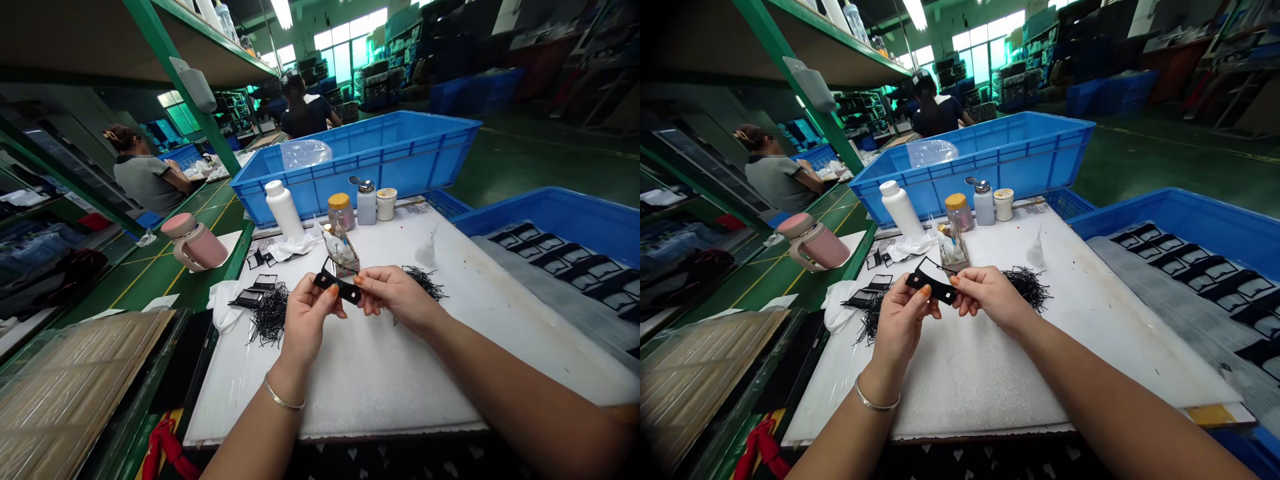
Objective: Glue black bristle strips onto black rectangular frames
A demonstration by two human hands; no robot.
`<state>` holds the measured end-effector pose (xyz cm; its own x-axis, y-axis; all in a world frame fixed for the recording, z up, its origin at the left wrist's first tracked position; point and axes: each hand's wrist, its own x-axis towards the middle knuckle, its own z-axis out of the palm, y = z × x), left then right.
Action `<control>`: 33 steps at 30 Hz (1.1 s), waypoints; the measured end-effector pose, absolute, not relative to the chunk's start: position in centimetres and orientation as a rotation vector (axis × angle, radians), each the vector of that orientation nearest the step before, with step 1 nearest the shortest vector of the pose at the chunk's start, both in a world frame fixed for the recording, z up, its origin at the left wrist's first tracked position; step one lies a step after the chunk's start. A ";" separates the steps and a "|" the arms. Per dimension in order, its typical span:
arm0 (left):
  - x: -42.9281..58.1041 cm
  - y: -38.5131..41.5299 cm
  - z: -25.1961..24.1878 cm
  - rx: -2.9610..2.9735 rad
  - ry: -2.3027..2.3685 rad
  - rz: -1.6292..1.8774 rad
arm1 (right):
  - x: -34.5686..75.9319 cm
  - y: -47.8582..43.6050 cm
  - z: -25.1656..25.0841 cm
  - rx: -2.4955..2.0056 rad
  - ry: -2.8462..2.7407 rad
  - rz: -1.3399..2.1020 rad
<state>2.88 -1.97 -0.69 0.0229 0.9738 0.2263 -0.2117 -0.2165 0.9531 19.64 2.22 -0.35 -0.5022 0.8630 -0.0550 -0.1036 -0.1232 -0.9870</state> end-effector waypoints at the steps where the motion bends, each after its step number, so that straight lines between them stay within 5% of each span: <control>1: 2.8 -2.0 -0.7 1.253 0.931 1.399 | 19.8 2.2 -0.2 -0.913 -1.429 1.657; 11: 1.6 -1.6 -0.2 1.142 1.044 1.093 | 21.1 2.0 0.8 -1.035 -1.731 1.121; 19: 1.7 -1.7 -0.3 1.114 0.865 0.623 | 21.1 2.3 0.6 -0.870 -1.788 1.278; 33: 2.0 -1.9 -0.4 1.095 0.863 0.619 | 20.8 2.4 0.2 -0.906 -1.802 1.454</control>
